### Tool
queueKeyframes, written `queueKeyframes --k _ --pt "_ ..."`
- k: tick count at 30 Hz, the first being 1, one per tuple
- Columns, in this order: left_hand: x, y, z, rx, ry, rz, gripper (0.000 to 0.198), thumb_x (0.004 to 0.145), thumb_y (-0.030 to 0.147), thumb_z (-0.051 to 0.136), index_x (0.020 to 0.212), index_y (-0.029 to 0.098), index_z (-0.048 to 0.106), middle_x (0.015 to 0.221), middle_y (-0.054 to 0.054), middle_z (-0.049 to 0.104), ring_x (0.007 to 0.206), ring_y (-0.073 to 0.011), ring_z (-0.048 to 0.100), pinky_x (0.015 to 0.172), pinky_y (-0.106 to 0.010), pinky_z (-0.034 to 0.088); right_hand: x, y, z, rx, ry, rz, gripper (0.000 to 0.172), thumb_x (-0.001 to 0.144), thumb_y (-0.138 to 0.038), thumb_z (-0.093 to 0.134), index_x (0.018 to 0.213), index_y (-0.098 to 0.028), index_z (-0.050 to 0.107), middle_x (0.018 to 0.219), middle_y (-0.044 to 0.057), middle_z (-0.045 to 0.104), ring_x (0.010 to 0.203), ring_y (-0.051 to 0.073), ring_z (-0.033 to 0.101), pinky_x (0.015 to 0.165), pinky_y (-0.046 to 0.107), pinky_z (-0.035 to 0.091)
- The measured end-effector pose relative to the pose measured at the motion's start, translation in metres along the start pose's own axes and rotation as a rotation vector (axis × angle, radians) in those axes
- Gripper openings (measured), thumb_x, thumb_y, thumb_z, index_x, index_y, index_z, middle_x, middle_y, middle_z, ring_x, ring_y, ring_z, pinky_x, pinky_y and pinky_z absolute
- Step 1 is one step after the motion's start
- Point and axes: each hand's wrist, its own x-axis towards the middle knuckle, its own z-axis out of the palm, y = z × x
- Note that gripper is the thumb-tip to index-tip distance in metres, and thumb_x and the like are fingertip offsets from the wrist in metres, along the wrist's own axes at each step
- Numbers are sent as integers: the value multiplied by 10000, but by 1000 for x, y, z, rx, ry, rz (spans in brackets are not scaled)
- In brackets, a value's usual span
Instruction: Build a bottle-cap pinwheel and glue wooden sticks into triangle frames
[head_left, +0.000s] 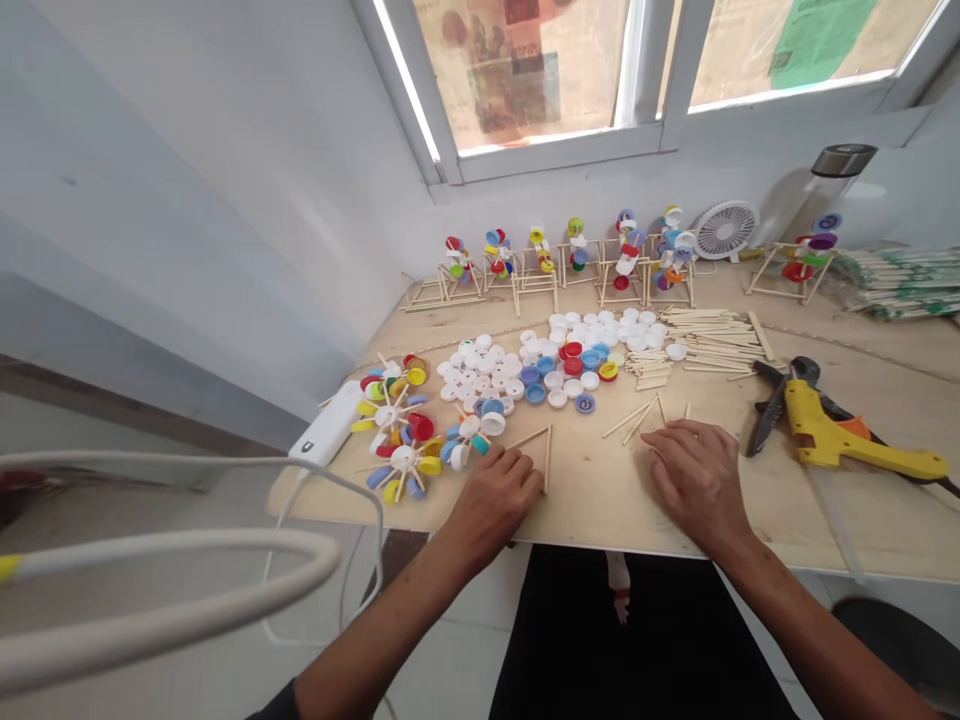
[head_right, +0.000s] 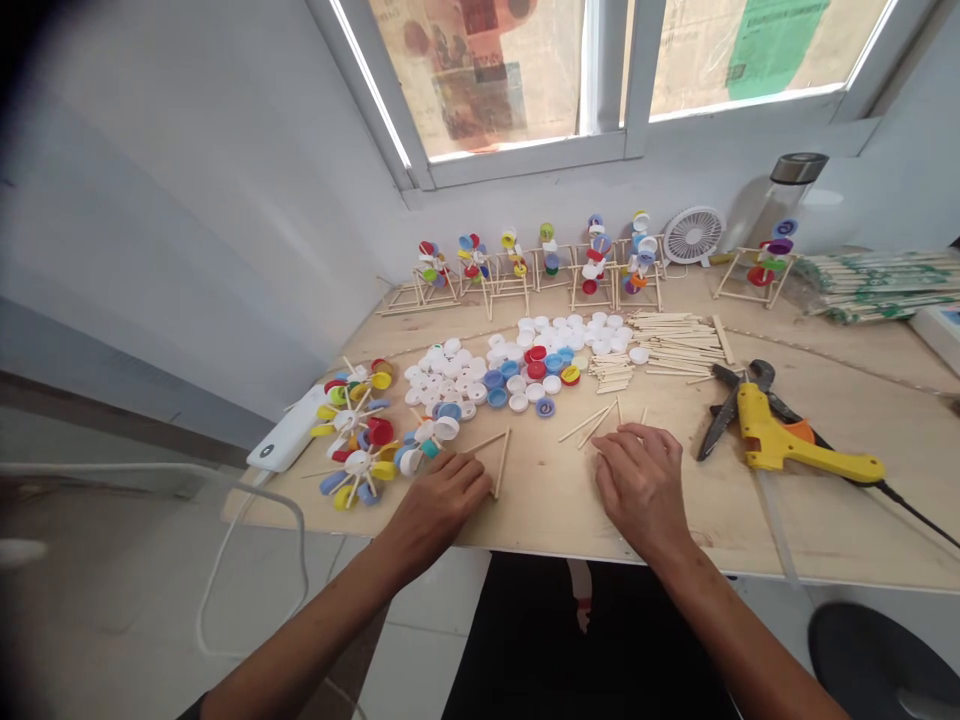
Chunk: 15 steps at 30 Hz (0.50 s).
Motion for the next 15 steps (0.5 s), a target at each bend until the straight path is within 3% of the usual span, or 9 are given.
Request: queueKeyframes --k 10,15 --pt "-21 -23 3 44 -47 -81 143 839 73 486 745 161 548 780 -65 573 758 -201 523 736 -345 437 0 1 0 3 -4 -29 186 801 -127 559 957 -189 637 873 28 686 971 224 564 892 406 333" --pt "-20 -16 0 -7 -11 -102 159 851 70 458 780 171 558 796 -63 579 784 -209 529 753 -352 441 0 -1 -1 6 -9 -2 179 809 -140 548 953 -193 640 881 24 687 969 215 559 891 396 323"
